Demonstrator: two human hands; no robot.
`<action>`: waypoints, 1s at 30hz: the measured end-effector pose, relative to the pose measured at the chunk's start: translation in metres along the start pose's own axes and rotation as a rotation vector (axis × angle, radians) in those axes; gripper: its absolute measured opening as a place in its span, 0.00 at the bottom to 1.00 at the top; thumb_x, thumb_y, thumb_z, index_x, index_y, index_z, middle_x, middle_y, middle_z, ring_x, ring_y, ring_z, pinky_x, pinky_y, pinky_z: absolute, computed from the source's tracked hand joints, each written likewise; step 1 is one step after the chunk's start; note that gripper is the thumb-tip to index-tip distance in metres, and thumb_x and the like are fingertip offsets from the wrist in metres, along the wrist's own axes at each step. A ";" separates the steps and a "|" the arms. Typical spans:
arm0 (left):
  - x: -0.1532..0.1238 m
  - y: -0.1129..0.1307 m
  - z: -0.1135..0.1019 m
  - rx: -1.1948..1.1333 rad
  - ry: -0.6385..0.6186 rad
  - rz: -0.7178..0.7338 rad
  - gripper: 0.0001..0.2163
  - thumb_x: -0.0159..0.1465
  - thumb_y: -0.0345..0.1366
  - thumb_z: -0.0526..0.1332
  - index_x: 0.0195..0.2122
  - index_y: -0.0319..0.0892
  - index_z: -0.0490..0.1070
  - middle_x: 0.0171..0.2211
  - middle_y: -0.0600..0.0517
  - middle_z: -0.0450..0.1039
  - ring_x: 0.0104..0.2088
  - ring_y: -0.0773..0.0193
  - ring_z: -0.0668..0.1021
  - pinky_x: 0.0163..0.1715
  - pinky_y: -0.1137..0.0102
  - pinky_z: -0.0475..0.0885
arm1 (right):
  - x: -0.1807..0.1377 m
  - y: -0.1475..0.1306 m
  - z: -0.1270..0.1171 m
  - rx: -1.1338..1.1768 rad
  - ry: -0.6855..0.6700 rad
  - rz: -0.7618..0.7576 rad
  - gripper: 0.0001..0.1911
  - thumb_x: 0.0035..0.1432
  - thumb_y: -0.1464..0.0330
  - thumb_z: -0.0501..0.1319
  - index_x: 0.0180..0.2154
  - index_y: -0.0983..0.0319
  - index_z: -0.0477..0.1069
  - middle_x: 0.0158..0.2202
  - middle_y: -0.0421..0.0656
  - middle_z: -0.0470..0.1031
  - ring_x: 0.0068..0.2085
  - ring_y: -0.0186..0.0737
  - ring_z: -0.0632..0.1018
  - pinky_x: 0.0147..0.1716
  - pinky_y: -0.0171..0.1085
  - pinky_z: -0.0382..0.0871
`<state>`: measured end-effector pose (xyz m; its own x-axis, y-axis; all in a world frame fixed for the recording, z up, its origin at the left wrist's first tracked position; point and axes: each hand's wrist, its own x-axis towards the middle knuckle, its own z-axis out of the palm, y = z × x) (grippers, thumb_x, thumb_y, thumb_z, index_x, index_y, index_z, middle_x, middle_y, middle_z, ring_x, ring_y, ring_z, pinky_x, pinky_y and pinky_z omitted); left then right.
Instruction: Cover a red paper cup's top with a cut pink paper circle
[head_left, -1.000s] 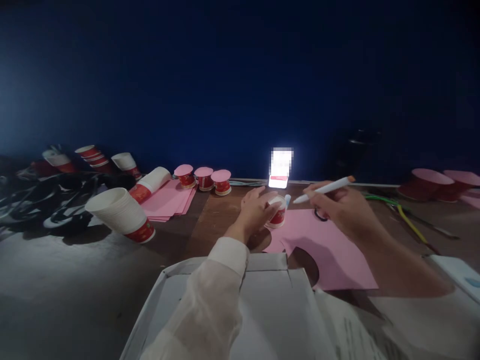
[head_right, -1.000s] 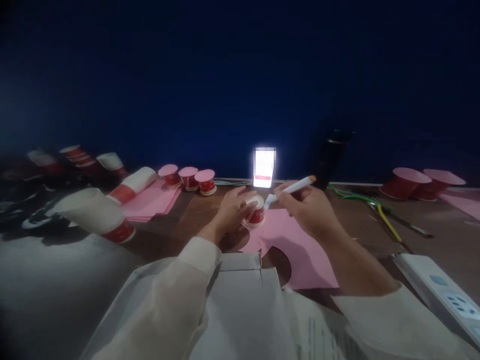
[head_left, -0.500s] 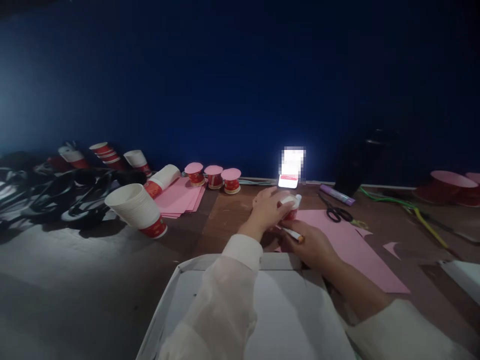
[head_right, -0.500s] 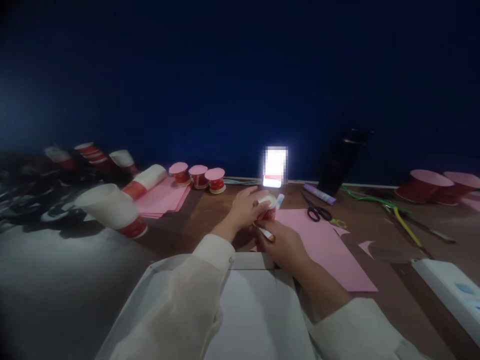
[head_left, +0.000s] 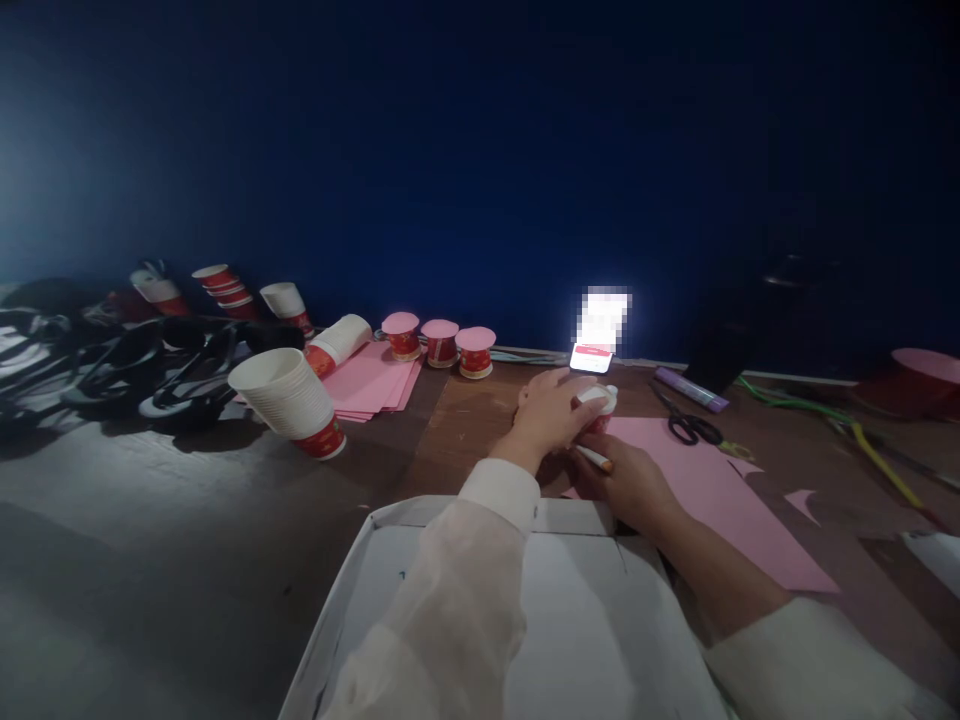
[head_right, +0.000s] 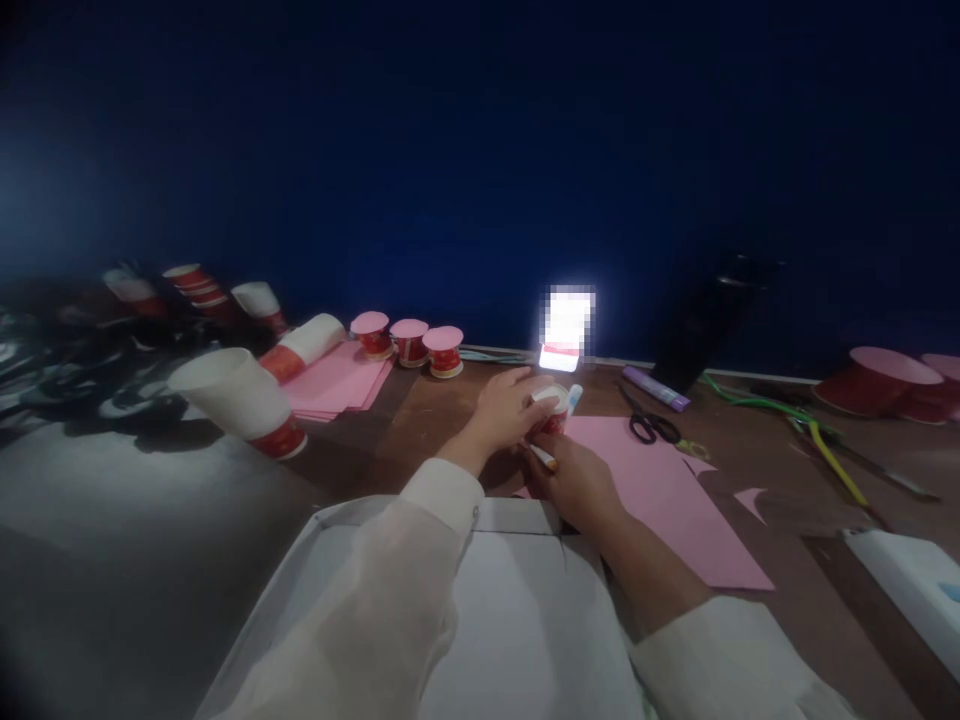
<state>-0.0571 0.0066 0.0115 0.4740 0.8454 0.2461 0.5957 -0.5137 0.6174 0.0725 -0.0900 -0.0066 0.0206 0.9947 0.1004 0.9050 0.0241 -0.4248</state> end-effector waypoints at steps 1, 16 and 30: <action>0.000 0.000 0.000 0.001 -0.004 -0.006 0.24 0.67 0.56 0.55 0.61 0.59 0.72 0.69 0.49 0.62 0.69 0.48 0.63 0.68 0.48 0.56 | -0.001 0.000 -0.001 -0.009 0.000 0.004 0.21 0.66 0.52 0.54 0.48 0.51 0.81 0.41 0.45 0.84 0.38 0.50 0.82 0.35 0.39 0.68; -0.001 0.004 -0.005 0.043 -0.025 0.016 0.23 0.68 0.57 0.53 0.61 0.62 0.71 0.67 0.51 0.63 0.68 0.50 0.63 0.67 0.49 0.57 | -0.011 -0.006 -0.015 -0.142 -0.013 0.015 0.18 0.66 0.55 0.55 0.48 0.50 0.81 0.40 0.44 0.84 0.37 0.47 0.82 0.31 0.37 0.65; -0.001 0.001 -0.001 -0.002 0.018 0.034 0.21 0.67 0.55 0.55 0.59 0.61 0.73 0.66 0.53 0.66 0.67 0.50 0.65 0.68 0.50 0.56 | -0.034 0.014 -0.042 0.333 0.620 -0.018 0.12 0.63 0.60 0.59 0.41 0.55 0.79 0.30 0.43 0.80 0.30 0.43 0.80 0.35 0.41 0.74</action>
<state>-0.0577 0.0053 0.0123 0.4818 0.8303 0.2802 0.5785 -0.5415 0.6100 0.1019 -0.1282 0.0220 0.3346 0.7564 0.5620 0.7313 0.1676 -0.6611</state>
